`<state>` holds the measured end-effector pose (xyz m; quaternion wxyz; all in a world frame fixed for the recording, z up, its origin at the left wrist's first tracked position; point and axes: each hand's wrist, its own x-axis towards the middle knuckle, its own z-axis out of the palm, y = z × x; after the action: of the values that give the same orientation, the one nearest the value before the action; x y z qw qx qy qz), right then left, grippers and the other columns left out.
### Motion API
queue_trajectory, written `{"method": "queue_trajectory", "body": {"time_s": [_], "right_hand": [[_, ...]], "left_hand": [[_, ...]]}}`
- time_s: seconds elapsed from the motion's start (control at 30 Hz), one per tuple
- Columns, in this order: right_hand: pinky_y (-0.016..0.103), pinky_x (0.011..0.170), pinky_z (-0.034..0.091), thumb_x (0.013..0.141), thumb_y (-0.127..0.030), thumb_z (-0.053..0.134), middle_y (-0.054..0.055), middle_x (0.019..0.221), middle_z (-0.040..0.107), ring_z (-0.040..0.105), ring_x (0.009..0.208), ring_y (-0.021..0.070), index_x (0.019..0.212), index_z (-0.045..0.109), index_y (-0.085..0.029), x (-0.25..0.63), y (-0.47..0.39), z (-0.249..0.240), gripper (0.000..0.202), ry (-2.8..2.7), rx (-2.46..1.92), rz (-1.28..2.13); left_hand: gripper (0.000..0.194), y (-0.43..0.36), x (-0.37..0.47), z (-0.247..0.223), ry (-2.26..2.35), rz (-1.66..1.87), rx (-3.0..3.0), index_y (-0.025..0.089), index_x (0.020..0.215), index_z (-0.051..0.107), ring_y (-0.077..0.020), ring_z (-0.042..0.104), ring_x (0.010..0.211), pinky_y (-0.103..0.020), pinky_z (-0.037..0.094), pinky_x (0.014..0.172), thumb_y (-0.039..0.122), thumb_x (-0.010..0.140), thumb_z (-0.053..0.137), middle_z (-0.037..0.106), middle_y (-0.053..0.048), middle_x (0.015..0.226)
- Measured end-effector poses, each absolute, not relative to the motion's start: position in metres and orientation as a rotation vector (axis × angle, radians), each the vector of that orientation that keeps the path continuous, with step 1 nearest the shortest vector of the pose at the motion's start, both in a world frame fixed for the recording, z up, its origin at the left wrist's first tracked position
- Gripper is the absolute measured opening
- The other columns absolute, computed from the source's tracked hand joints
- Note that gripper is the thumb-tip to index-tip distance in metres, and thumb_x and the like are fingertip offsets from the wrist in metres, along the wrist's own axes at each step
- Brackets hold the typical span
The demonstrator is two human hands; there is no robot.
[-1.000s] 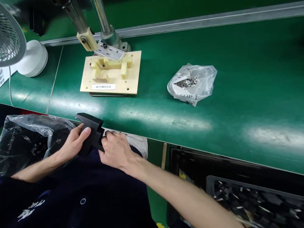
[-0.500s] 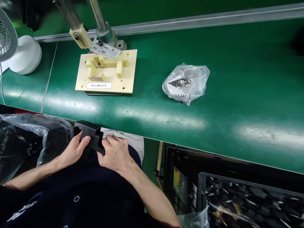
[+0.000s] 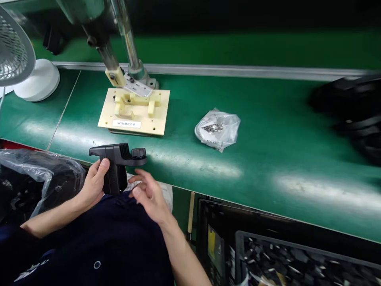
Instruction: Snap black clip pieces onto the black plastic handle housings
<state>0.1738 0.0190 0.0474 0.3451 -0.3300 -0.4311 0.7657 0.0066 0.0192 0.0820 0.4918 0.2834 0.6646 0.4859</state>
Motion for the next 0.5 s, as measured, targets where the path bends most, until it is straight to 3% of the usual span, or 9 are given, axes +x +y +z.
{"method": "queue_trajectory", "body": {"time_s": [0.1, 0.23, 0.4, 0.5], "right_hand": [[0.031, 0.067, 0.05, 0.076, -0.049, 0.066, 0.01, 0.107, 0.057, 0.059, 0.081, 0.0179, 0.126, 0.043, -0.017, 0.168, 0.004, 0.051, 0.063, -1.115, -0.952, 1.942], [0.035, 0.078, 0.049, 0.07, -0.041, 0.073, 0.009, 0.104, 0.061, 0.059, 0.09, 0.0223, 0.116, 0.052, -0.02, 0.16, -0.013, 0.059, 0.056, -1.039, -1.17, 1.738], [0.036, 0.081, 0.047, 0.061, -0.041, 0.078, 0.005, 0.101, 0.063, 0.06, 0.091, 0.0228, 0.113, 0.057, -0.024, 0.172, -0.019, 0.069, 0.059, -0.822, -1.124, 1.786], [0.034, 0.082, 0.046, 0.059, -0.041, 0.08, 0.003, 0.097, 0.064, 0.06, 0.091, 0.0213, 0.113, 0.06, -0.027, 0.179, -0.019, 0.073, 0.059, -0.781, -1.118, 1.8]], "left_hand": [[0.045, 0.025, 0.028, 0.085, 1.52, 1.167, 0.612, 0.015, 0.086, 0.059, -0.0106, 0.047, 0.058, -0.019, 0.042, 0.053, 0.058, 0.075, 0.065, 0.056, 0.002, 0.068], [0.044, 0.016, 0.035, 0.082, 1.493, 1.089, 0.628, 0.014, 0.089, 0.058, -0.0132, 0.054, 0.069, -0.02, 0.047, 0.061, 0.055, 0.075, 0.067, 0.061, 0.0, 0.076], [0.047, 0.008, 0.023, 0.073, 1.484, 0.953, 0.757, 0.016, 0.088, 0.057, -0.0159, 0.061, 0.073, -0.019, 0.05, 0.063, 0.05, 0.063, 0.078, 0.066, -0.001, 0.079], [0.053, 0.007, 0.021, 0.074, 1.422, 0.957, 0.852, 0.017, 0.096, 0.056, -0.0183, 0.064, 0.082, -0.02, 0.053, 0.07, 0.048, 0.061, 0.079, 0.069, -0.001, 0.087]]}}
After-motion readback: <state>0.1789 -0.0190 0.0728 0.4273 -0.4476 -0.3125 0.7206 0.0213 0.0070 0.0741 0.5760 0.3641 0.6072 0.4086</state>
